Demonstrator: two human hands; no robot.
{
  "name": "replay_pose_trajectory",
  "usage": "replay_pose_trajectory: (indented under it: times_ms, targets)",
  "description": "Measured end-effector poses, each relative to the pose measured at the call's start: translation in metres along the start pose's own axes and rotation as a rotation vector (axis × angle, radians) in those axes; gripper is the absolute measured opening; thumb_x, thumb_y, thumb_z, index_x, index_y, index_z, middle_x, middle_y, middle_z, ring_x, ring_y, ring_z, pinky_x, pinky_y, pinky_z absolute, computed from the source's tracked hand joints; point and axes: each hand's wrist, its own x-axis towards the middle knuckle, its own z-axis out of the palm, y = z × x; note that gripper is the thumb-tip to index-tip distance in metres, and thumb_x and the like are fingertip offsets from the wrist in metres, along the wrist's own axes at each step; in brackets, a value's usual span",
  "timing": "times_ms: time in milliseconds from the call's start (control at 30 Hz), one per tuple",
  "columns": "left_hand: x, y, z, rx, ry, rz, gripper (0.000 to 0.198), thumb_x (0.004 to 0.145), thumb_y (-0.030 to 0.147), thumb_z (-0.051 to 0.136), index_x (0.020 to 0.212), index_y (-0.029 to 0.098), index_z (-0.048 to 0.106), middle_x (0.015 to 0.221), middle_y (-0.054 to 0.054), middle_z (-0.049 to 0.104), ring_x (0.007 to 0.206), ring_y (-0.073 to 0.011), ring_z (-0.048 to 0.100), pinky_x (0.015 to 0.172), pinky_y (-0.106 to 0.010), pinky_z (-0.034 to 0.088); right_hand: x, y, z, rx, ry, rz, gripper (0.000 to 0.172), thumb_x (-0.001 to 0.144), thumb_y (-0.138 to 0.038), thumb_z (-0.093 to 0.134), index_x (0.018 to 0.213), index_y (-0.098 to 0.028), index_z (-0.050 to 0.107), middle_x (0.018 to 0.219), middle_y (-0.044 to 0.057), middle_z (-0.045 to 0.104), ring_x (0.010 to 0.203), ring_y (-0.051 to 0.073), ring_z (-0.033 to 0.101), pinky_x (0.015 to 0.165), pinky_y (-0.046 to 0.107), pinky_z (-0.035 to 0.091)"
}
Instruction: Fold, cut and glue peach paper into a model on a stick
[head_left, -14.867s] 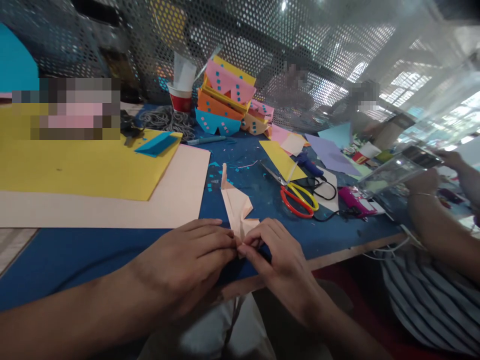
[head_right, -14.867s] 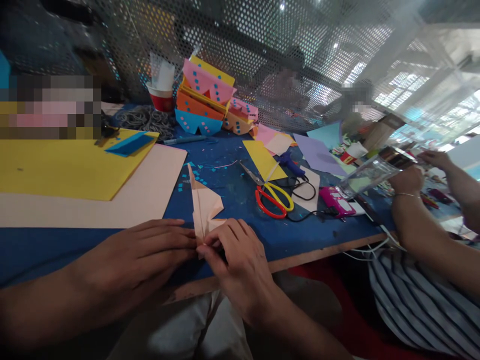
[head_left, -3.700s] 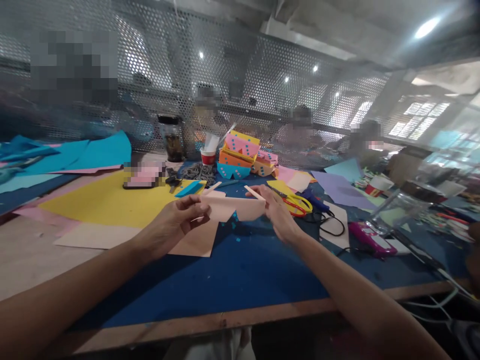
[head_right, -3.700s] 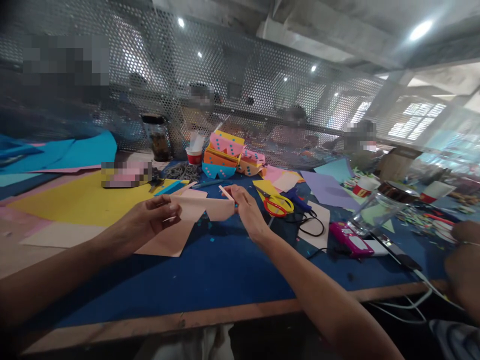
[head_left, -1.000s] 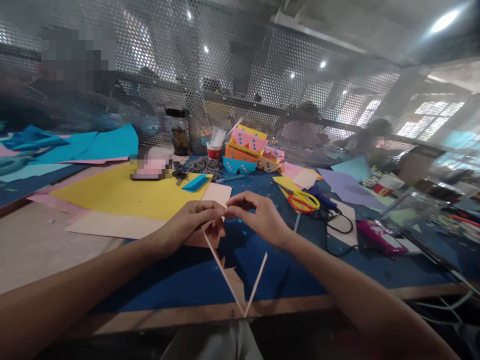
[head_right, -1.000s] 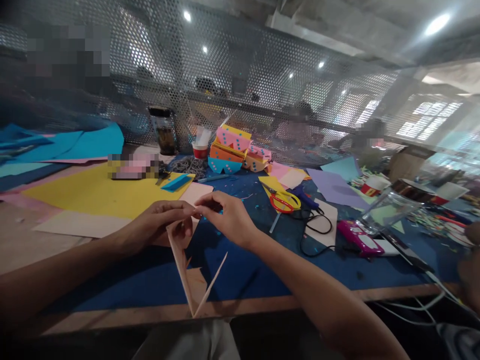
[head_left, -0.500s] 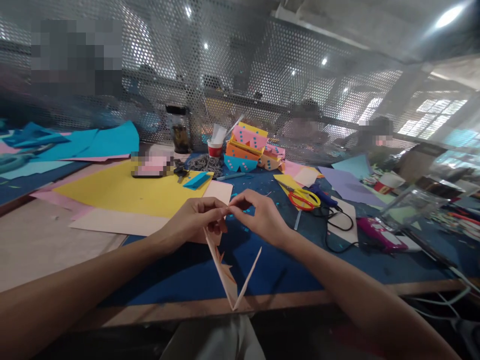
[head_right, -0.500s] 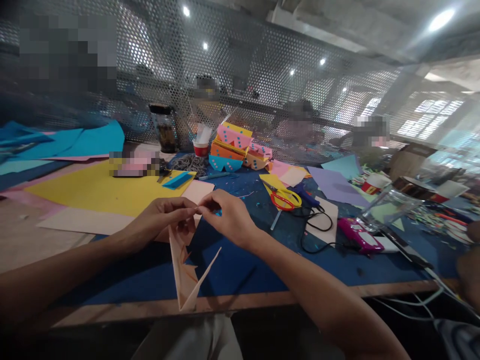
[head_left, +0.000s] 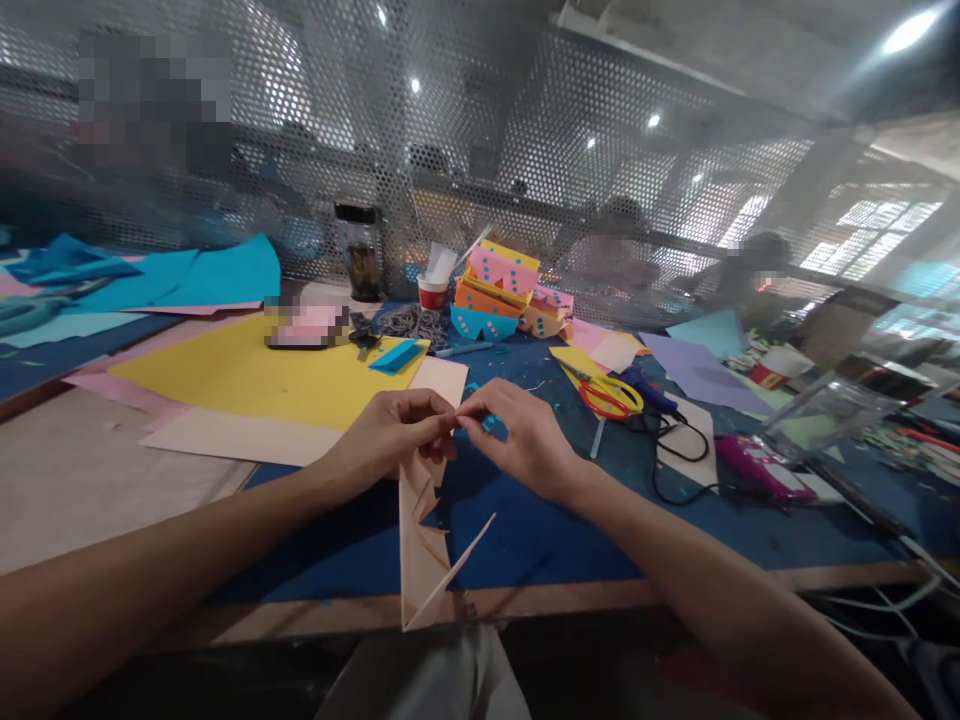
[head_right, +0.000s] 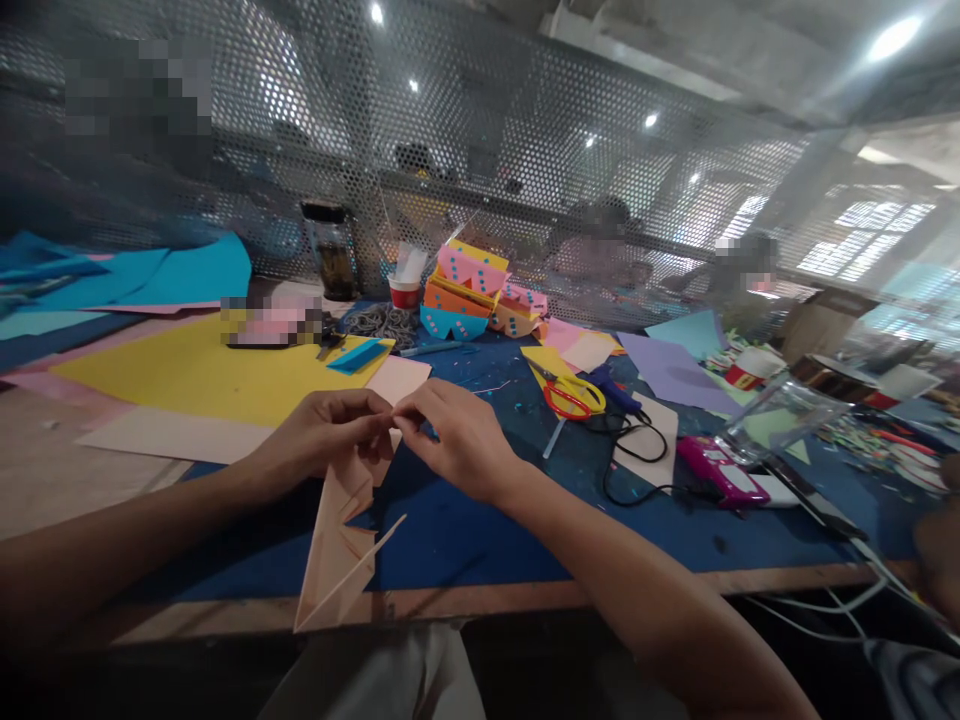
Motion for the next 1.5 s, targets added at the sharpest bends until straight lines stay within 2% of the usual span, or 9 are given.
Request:
replay_pose_trajectory:
  times_ms: [200,333,433,533,633,800,933,1133,1500]
  targets:
    - [0.001,-0.001,-0.002,-0.012,0.000,-0.003,0.042,0.071,0.060,0.089,0.074,0.020,0.077,0.063,-0.005,0.075,0.055,-0.0163,0.062,0.057,-0.026,0.048,0.001,-0.002,-0.006,-0.130,-0.040,-0.101,0.019,0.109,-0.031,0.055,0.107,-0.026,0.073,0.104,0.010,0.077,0.099,0.025,0.069,0.087,0.039,0.052]
    - [0.001,-0.001,-0.003,-0.011,-0.005,0.010,0.043,0.073,0.062,0.088,0.077,0.020,0.079,0.064,-0.004,0.075,0.056,-0.0156,0.062,0.057,-0.026,0.048,0.000,-0.004,-0.009,-0.080,-0.053,-0.085,0.021,0.109,-0.035,0.055,0.109,-0.026,0.073,0.106,0.010,0.077,0.102,0.025,0.070,0.090,0.041,0.052]
    - [0.001,-0.001,-0.003,0.000,-0.011,0.023,0.042,0.073,0.061,0.089,0.077,0.020,0.079,0.065,-0.005,0.075,0.057,-0.0159,0.062,0.057,-0.026,0.048,0.001,-0.005,-0.009,0.102,-0.003,0.009,0.023,0.108,-0.036,0.057,0.098,-0.025,0.073,0.098,0.007,0.075,0.097,0.023,0.069,0.088,0.038,0.052]
    - [0.001,-0.003,-0.003,0.017,-0.007,0.047,0.040,0.076,0.060,0.088,0.076,0.021,0.079,0.068,-0.004,0.075,0.061,-0.0160,0.063,0.060,-0.027,0.049,0.003,-0.004,-0.008,0.322,0.021,0.202,0.021,0.103,-0.038,0.065,0.089,-0.024,0.073,0.092,0.003,0.074,0.089,0.020,0.069,0.083,0.034,0.052]
    - [0.002,-0.005,-0.003,0.035,0.006,0.068,0.038,0.077,0.058,0.088,0.076,0.020,0.080,0.069,-0.004,0.075,0.065,-0.0158,0.064,0.062,-0.026,0.049,0.006,-0.002,-0.008,0.486,-0.032,0.335,0.025,0.097,-0.046,0.073,0.089,-0.022,0.074,0.089,0.001,0.074,0.085,0.018,0.068,0.081,0.032,0.052]
    - [0.003,-0.004,-0.003,0.043,0.025,0.056,0.030,0.075,0.046,0.091,0.077,0.019,0.078,0.071,-0.002,0.075,0.068,-0.0144,0.066,0.065,-0.024,0.051,0.007,0.003,-0.006,0.591,-0.108,0.408,0.033,0.088,-0.051,0.082,0.093,-0.020,0.072,0.089,0.001,0.075,0.085,0.017,0.068,0.082,0.031,0.052]
    - [0.003,-0.004,-0.004,0.043,0.013,0.043,0.026,0.073,0.040,0.091,0.076,0.018,0.078,0.071,-0.001,0.075,0.069,-0.0137,0.067,0.067,-0.023,0.051,0.007,0.004,-0.004,0.570,-0.138,0.417,0.035,0.088,-0.053,0.082,0.094,-0.020,0.071,0.092,0.002,0.075,0.086,0.017,0.069,0.083,0.031,0.053]
    - [0.002,-0.003,-0.004,0.045,-0.001,0.036,0.029,0.072,0.044,0.091,0.078,0.019,0.077,0.075,-0.001,0.077,0.073,-0.0155,0.072,0.072,-0.025,0.056,0.007,0.005,-0.007,0.481,-0.147,0.390,0.033,0.089,-0.050,0.082,0.093,-0.019,0.073,0.090,0.002,0.076,0.085,0.017,0.070,0.084,0.032,0.053]
    - [0.002,-0.008,-0.005,0.101,-0.016,0.017,0.028,0.075,0.044,0.088,0.082,0.019,0.077,0.081,-0.003,0.080,0.080,-0.0197,0.076,0.077,-0.029,0.059,0.004,0.004,-0.006,0.385,-0.158,0.344,0.010,0.093,-0.026,0.078,0.092,-0.018,0.072,0.090,0.001,0.076,0.084,0.015,0.069,0.082,0.029,0.053]
